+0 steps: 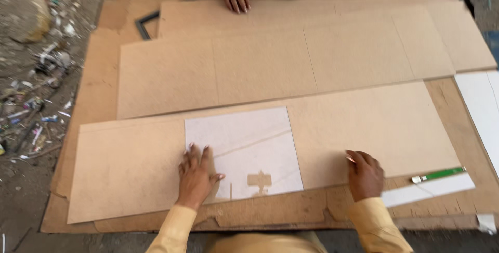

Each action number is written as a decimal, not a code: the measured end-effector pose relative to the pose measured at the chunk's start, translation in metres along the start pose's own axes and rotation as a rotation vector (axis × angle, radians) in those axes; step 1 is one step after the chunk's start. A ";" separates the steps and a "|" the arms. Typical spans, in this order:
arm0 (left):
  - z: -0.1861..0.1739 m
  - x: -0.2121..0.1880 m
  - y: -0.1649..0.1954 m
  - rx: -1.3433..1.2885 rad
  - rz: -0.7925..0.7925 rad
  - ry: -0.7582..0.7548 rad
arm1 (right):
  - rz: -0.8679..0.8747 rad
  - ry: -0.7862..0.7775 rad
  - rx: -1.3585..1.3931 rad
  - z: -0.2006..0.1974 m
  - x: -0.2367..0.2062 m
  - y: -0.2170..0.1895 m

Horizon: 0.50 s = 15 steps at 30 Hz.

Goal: The person uses a pencil to trace lines from a paper template onto a rectangular glass sheet placed on a cardboard work surface. They repeatedly reposition the glass and template to align and mark different sections.

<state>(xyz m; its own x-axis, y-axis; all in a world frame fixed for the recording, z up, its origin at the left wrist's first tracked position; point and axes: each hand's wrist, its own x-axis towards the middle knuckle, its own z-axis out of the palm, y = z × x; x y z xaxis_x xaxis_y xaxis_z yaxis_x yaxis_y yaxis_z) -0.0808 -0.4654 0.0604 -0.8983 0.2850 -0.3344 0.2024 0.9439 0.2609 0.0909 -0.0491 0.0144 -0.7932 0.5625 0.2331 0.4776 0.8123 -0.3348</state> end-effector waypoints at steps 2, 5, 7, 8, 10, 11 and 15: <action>-0.003 -0.008 -0.024 0.008 -0.222 0.026 | -0.051 0.090 -0.271 -0.002 0.026 0.033; 0.002 -0.015 -0.052 -0.036 -0.374 0.016 | 0.201 0.025 -0.348 -0.016 0.065 0.067; 0.006 -0.018 -0.064 -0.021 -0.385 -0.033 | 0.341 -0.052 -0.317 -0.031 0.085 0.077; 0.007 -0.019 -0.068 -0.014 -0.389 -0.058 | 0.350 -0.025 -0.324 -0.037 0.094 0.080; 0.007 -0.019 -0.073 -0.010 -0.389 -0.122 | 0.441 -0.075 -0.316 -0.052 0.109 0.076; 0.006 -0.020 -0.074 -0.010 -0.390 -0.161 | 0.486 -0.104 -0.318 -0.059 0.115 0.072; 0.003 -0.026 -0.076 0.015 -0.381 -0.176 | 0.650 -0.126 -0.303 -0.076 0.128 0.059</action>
<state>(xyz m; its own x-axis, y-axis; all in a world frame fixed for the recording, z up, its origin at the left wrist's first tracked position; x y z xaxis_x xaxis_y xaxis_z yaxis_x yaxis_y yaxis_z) -0.0721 -0.5440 0.0466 -0.8300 -0.0624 -0.5543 -0.1252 0.9892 0.0761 0.0460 0.0827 0.0939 -0.3420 0.9389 -0.0396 0.9364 0.3370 -0.0981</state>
